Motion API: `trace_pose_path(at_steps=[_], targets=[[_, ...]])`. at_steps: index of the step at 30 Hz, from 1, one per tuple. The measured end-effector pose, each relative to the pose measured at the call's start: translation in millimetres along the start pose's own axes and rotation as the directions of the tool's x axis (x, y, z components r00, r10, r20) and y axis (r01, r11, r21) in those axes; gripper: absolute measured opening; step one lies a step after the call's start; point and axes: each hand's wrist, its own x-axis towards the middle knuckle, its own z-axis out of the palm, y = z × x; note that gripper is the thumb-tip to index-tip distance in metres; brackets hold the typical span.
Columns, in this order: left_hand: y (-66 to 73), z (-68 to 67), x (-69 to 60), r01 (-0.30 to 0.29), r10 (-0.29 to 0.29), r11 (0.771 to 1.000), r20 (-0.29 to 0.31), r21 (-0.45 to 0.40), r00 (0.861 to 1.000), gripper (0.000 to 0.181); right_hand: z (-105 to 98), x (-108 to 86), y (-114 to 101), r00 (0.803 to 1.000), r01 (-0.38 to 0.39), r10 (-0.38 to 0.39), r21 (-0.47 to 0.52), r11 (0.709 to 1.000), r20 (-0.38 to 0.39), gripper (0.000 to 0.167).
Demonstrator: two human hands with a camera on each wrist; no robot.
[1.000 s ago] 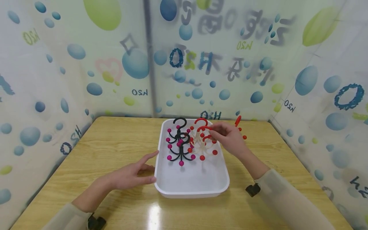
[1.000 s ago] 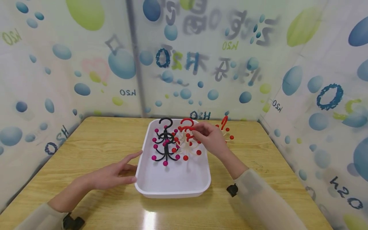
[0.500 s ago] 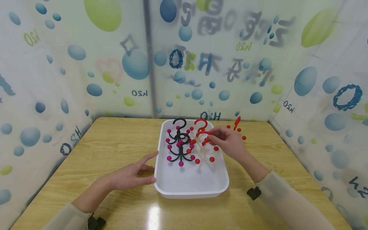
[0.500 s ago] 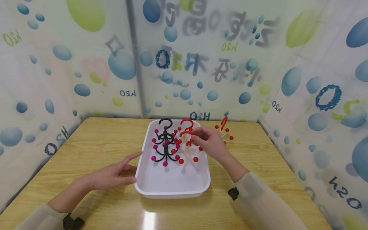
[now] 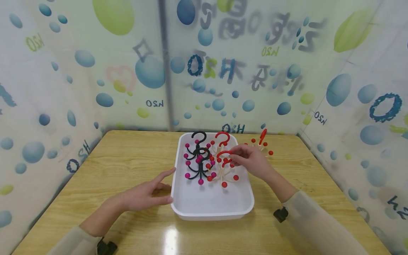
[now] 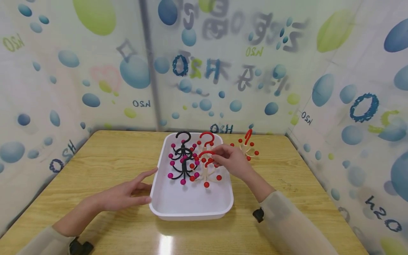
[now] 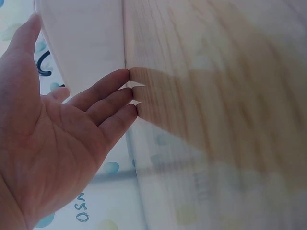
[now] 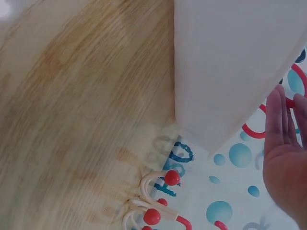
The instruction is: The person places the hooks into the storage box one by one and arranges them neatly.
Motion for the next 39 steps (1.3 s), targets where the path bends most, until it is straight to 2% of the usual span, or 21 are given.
trace_pose_path(at_steps=[7, 19, 26, 33, 39], targets=[[0.5, 0.2, 0.8, 0.015, -0.015, 1.000, 0.001, 0.004, 1.000, 0.094, -4, 0.8, 3, 1.000, 0.005, -0.005, -0.001, 1.000, 0.027, 0.031], [0.4, 0.8, -0.8, -0.014, 0.014, 1.000, -0.002, -0.012, 1.000, 0.094, -5, -1.0, 2, 1.000, 0.001, -0.001, -0.015, 1.000, 0.026, 0.031], [0.8, 0.7, -1.0, -0.016, 0.016, 1.000, -0.003, -0.008, 1.000, 0.094, -7, -3.0, 5, 0.999, -0.030, 0.030, -0.026, 0.999, 0.013, 0.030], [0.7, 0.4, 0.0, -0.007, 0.007, 1.000, 0.002, -0.008, 1.000, 0.094, -17, -9.5, 13, 0.999, -0.038, 0.039, -0.015, 0.999, 0.008, 0.031], [-0.2, 0.3, 0.0, -0.013, 0.013, 1.000, 0.001, -0.009, 1.000, 0.094, -31, -17.7, 24, 0.999, -0.037, 0.036, -0.029, 0.999, -0.025, 0.033]])
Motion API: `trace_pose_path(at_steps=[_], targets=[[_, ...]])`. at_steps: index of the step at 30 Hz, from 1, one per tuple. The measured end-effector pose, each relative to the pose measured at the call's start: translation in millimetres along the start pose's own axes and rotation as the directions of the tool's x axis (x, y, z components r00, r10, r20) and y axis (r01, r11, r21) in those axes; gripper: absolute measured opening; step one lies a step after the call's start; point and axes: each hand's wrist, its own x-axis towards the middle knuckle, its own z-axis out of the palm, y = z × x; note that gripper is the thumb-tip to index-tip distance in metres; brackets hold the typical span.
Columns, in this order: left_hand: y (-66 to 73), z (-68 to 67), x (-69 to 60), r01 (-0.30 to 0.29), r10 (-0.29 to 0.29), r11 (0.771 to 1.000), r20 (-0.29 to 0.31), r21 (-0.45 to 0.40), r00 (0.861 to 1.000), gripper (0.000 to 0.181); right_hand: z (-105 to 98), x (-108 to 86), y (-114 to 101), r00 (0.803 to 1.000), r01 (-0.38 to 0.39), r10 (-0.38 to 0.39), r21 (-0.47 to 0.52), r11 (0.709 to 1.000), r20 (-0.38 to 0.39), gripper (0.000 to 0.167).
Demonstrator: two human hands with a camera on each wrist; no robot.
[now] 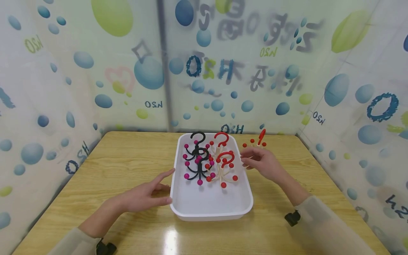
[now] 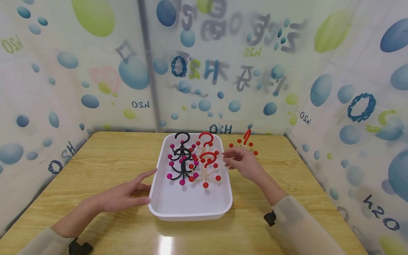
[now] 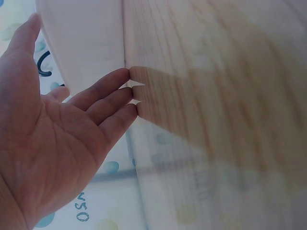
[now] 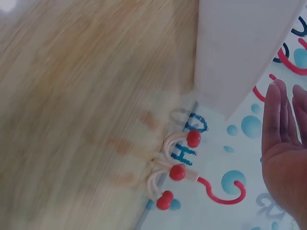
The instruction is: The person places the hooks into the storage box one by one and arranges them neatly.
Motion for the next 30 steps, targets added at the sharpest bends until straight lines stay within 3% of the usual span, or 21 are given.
trace_pose_path(at_steps=[13, 22, 30], targets=[[-1.4, 0.6, 0.8, 0.025, -0.025, 1.000, -0.004, 0.016, 1.000, 0.093, -45, -3.9, 33, 0.994, -0.035, 0.031, -0.035, 0.999, -0.103, 0.038], [-0.1, -0.3, 1.5, 0.021, -0.021, 1.000, 0.007, -0.012, 1.000, 0.093, -79, 19.2, 52, 0.981, -0.047, 0.047, 0.004, 0.999, -0.186, 0.046], [-0.3, -0.5, 1.4, 0.007, -0.007, 1.000, 0.012, -0.022, 1.000, 0.093, -85, 45.9, 48, 0.974, -0.096, 0.090, -0.016, 0.995, -0.210, 0.053]])
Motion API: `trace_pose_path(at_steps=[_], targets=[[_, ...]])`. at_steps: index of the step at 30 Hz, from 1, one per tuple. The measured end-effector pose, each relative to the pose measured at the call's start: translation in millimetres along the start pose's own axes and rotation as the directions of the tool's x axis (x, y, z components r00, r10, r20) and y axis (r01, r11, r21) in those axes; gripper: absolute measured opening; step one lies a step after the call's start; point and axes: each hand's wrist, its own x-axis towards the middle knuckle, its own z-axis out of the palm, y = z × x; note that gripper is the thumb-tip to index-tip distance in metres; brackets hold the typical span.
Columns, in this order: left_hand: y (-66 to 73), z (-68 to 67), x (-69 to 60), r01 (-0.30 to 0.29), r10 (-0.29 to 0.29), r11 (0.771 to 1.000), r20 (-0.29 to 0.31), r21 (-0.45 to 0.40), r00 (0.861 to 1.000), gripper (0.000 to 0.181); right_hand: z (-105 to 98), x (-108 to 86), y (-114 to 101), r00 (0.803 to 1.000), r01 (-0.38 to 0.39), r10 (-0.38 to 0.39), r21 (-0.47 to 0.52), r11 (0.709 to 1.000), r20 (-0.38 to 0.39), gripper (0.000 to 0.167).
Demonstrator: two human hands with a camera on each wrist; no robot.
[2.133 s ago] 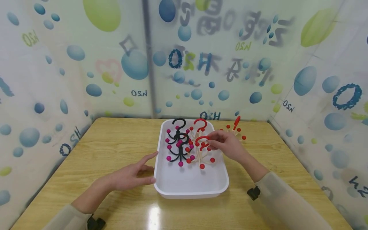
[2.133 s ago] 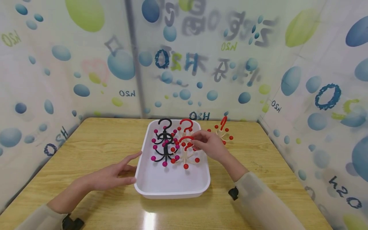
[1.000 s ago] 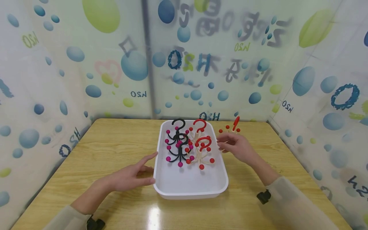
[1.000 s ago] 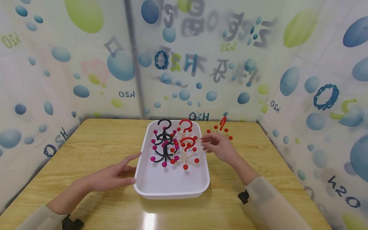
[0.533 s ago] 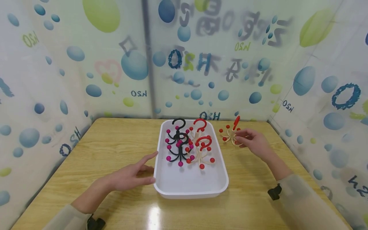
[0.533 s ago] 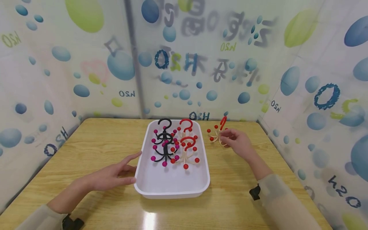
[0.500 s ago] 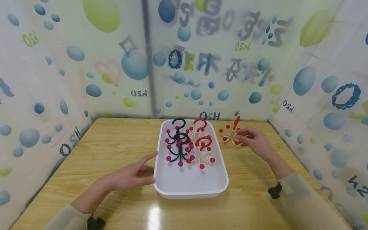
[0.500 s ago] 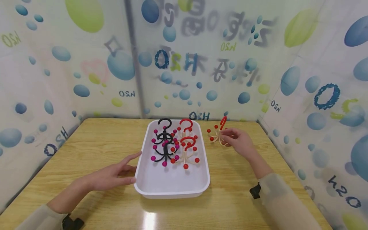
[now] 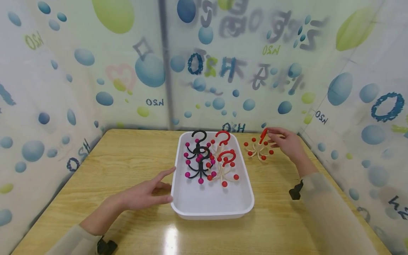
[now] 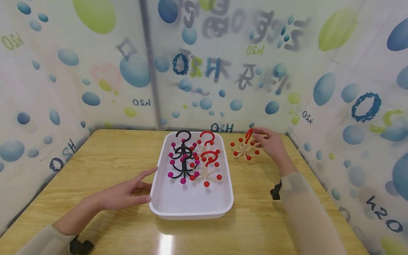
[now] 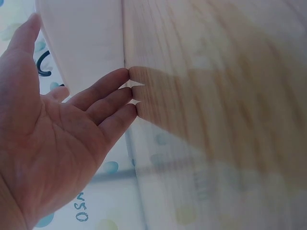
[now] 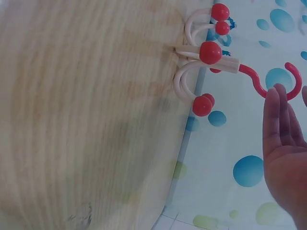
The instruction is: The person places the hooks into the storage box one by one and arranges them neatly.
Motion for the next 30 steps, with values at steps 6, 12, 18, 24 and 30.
trace_pose_path(at_steps=[6, 12, 18, 24, 30], targets=[[-1.1, 0.4, 0.1, -0.012, 0.012, 1.000, -0.002, 0.003, 1.000, 0.093, 9, 11.4, -1, 1.000, -0.007, 0.007, -0.024, 1.000, 0.000, 0.049], [-1.6, 0.9, -0.2, 0.003, -0.003, 1.000, 0.000, 0.009, 1.000, 0.094, 14, 13.2, 1, 0.999, -0.011, 0.010, -0.027, 1.000, -0.035, 0.048], [-0.8, -0.5, -1.4, 0.003, -0.003, 1.000, -0.009, 0.015, 1.000, 0.093, 13, 12.8, 4, 0.999, 0.002, -0.001, 0.009, 1.000, -0.047, 0.049], [-1.4, -0.2, -1.9, -0.007, 0.007, 1.000, -0.008, 0.006, 1.000, 0.094, 10, 8.8, 8, 0.999, -0.012, 0.009, -0.042, 0.999, -0.053, 0.046], [-0.4, -0.3, -1.7, -0.009, 0.009, 1.000, -0.003, -0.004, 1.000, 0.093, 3, -0.6, 11, 0.996, 0.004, -0.012, -0.099, 0.995, -0.085, 0.046]])
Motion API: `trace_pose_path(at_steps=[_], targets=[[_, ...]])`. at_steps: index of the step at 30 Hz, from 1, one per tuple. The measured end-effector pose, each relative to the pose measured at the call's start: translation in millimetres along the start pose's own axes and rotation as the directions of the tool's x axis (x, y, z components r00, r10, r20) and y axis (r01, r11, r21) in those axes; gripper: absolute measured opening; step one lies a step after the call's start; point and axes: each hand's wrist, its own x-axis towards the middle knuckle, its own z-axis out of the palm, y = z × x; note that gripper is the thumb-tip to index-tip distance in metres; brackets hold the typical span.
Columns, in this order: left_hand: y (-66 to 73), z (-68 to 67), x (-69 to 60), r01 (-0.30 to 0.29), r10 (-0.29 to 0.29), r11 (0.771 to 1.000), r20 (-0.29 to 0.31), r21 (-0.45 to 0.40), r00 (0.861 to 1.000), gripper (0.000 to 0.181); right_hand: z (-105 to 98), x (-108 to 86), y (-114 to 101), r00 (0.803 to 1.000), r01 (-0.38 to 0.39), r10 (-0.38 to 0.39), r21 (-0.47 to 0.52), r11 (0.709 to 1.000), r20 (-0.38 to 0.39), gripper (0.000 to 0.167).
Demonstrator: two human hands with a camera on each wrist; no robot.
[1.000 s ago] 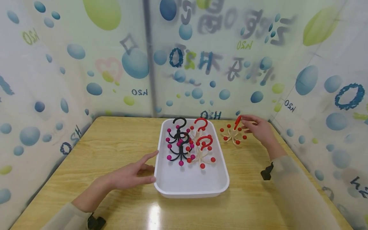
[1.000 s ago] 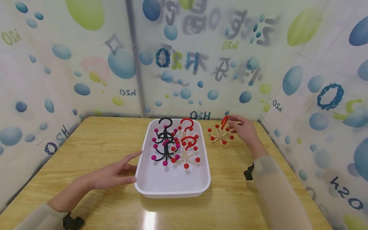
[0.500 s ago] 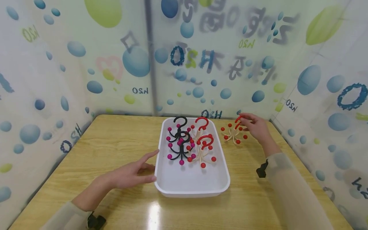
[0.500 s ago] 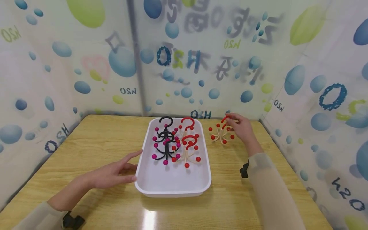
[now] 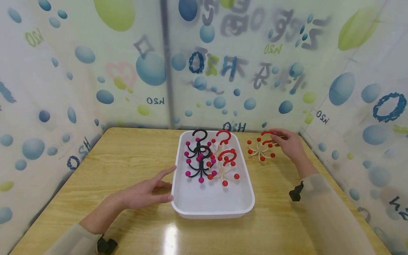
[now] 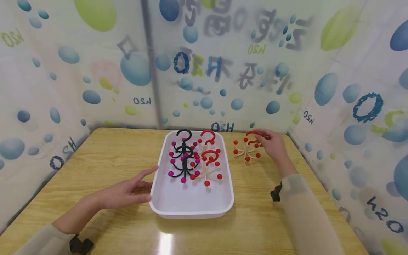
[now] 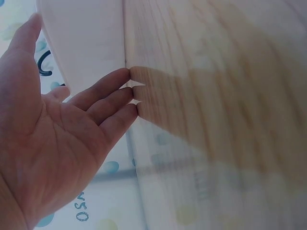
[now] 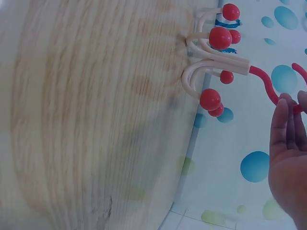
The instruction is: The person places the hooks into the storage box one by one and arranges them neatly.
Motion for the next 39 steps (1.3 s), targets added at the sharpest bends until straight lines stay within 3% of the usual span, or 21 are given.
trace_pose_path(at_steps=[6, 16, 24, 30, 35, 39], targets=[[0.5, 0.1, 0.3, 0.003, -0.003, 1.000, 0.004, -0.006, 1.000, 0.093, -11, -15.7, -3, 0.998, 0.063, -0.062, 0.023, 0.998, -0.020, 0.043], [1.0, 0.4, -0.3, -0.002, 0.002, 1.000, -0.003, 0.012, 1.000, 0.093, -43, -54.3, -14, 1.000, 0.019, -0.019, -0.010, 1.000, -0.012, 0.050], [-0.1, 0.7, 0.4, -0.004, 0.004, 1.000, -0.003, 0.023, 1.000, 0.093, -56, -91.7, -46, 0.998, 0.050, -0.049, 0.026, 0.998, -0.033, 0.044], [-0.1, 1.0, -0.2, -0.002, 0.003, 1.000, -0.005, 0.031, 1.000, 0.094, -55, -115.2, -77, 0.993, 0.119, -0.119, 0.081, 0.990, -0.003, 0.030], [1.1, 0.8, -0.9, -0.003, 0.003, 1.000, -0.007, 0.027, 1.000, 0.094, -44, -132.6, -107, 0.969, 0.239, -0.246, 0.124, 0.963, 0.040, 0.022], [2.4, 0.7, -1.2, 0.004, -0.004, 1.000, -0.005, 0.016, 1.000, 0.093, -30, -141.9, -125, 0.953, 0.274, -0.288, 0.135, 0.952, 0.092, 0.021]])
